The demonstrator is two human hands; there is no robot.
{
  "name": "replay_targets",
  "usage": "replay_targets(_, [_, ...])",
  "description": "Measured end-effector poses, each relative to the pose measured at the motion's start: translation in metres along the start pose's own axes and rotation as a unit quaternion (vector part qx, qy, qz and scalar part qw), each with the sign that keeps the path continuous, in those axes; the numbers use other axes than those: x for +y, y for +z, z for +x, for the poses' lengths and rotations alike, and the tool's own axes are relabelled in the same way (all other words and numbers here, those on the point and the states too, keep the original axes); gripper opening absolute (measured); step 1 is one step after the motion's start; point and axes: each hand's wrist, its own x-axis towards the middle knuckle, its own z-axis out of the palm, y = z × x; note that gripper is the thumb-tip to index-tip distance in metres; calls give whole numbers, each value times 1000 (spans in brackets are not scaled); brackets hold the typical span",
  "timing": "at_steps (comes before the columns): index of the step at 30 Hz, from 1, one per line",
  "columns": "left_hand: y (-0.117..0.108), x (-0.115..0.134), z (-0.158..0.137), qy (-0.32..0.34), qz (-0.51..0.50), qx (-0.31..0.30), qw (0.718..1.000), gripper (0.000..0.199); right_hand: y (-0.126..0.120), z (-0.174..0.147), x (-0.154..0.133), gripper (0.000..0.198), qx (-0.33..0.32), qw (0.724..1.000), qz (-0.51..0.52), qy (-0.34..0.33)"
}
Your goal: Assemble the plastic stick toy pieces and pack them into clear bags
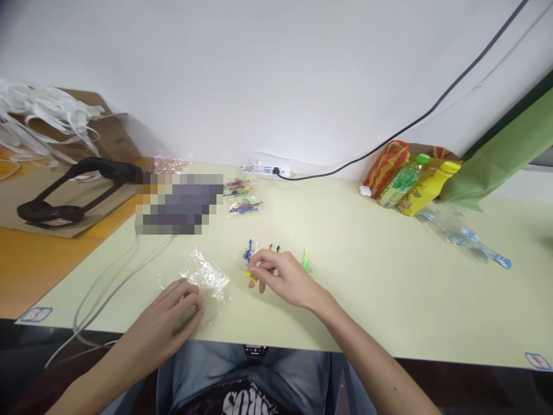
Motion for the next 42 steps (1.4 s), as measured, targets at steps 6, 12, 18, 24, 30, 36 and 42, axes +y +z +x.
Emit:
replay_targets(6, [0, -4, -4, 1, 19, 17, 1000, 12, 5, -17, 3, 19, 36, 996, 66, 41])
replay_targets(12, [1, -3, -5, -10, -3, 11, 1000, 15, 29, -21, 7, 23, 45, 998, 19, 30])
replay_targets(18, [5, 2, -2, -52, -33, 69, 996, 12, 52, -17, 9, 18, 37, 998, -45, 21])
replay_targets(24, [9, 12, -1, -82, -35, 90, 992, 15, 52, -19, -2, 32, -1, 993, -110, -35])
replay_targets(30, [12, 16, 3, -91, -31, 90, 991, 17, 47, -26, -4, 41, 35, 999, -35, 12])
replay_targets(36, [17, 20, 6, -88, -53, 97, 990, 15, 56, -16, 12, 6, 63, 991, -34, 113])
replay_targets(42, [14, 24, 6, -91, -73, 107, 987, 13, 58, 0, 12, 10, 81, 980, -123, 135])
